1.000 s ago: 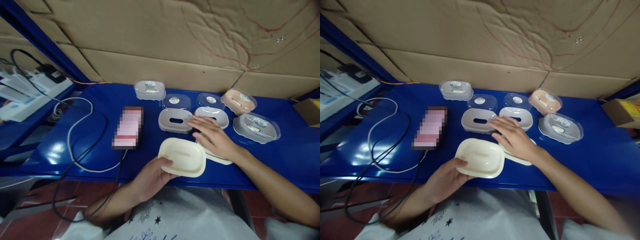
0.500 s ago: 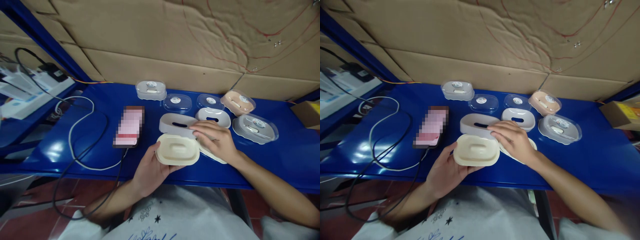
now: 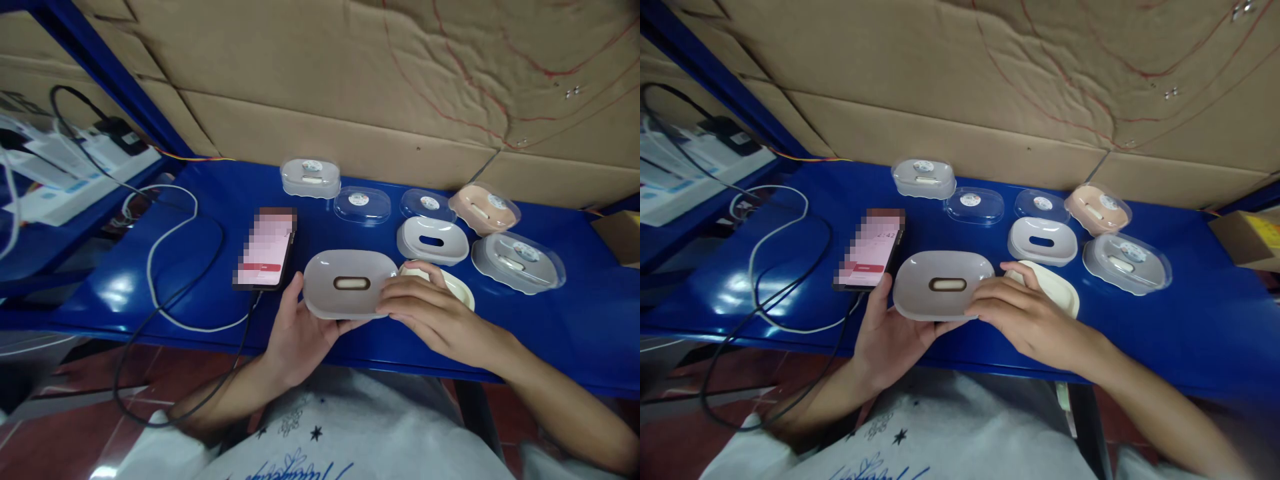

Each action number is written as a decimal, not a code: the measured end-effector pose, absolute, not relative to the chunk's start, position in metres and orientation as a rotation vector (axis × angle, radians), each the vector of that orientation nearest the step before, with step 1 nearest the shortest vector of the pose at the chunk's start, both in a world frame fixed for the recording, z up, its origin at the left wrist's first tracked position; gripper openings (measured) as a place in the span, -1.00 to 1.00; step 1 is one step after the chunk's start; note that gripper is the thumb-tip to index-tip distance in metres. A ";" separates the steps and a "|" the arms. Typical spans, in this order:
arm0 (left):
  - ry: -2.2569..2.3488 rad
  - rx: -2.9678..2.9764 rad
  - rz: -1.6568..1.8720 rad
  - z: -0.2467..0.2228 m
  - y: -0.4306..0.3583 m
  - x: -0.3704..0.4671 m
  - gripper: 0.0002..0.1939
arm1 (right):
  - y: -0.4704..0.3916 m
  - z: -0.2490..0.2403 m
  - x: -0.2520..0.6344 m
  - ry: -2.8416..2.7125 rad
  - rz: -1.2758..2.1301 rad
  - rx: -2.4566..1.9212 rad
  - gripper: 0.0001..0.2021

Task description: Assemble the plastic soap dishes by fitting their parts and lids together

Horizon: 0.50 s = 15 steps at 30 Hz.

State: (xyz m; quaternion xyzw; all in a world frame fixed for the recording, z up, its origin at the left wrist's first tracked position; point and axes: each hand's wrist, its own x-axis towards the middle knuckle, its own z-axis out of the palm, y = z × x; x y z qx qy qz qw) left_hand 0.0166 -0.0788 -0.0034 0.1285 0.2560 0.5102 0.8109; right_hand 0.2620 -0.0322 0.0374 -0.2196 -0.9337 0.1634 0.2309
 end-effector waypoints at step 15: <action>0.621 0.255 1.161 -0.003 -0.078 0.019 -0.43 | -0.025 0.041 0.267 -2.573 0.291 -0.569 -0.72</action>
